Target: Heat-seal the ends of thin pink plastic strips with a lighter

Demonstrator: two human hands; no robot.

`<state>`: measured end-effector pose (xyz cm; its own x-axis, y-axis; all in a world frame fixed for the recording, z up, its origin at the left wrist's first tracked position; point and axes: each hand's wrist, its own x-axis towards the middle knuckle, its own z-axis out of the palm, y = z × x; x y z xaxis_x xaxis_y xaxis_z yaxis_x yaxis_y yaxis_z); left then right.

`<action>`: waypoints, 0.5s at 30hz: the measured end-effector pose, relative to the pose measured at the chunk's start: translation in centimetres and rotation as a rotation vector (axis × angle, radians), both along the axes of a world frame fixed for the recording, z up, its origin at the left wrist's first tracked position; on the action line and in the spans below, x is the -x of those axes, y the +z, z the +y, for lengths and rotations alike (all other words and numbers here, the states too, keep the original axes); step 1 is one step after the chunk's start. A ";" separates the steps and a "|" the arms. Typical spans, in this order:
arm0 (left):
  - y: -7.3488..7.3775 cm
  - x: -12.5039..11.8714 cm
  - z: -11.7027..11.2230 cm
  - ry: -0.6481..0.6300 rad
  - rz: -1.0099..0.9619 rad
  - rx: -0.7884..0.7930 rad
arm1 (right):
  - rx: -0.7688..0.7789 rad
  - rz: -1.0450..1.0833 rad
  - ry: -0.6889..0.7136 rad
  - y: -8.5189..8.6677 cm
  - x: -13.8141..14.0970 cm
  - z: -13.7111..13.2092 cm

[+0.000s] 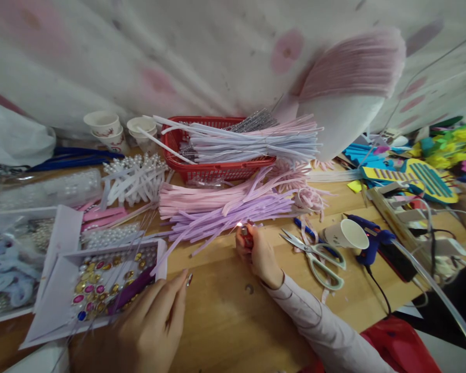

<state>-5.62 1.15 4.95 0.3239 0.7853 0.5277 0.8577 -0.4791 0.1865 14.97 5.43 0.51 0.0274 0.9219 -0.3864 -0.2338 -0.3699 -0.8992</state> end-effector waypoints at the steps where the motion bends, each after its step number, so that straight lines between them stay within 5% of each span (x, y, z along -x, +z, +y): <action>1: 0.0 -0.1 0.0 0.007 0.004 -0.019 | 0.013 0.012 -0.022 0.2 -0.2 0.2; 15: -0.7 0.2 0.2 -0.042 -0.020 -0.057 | 0.070 0.037 -0.141 1.5 -1.1 2.0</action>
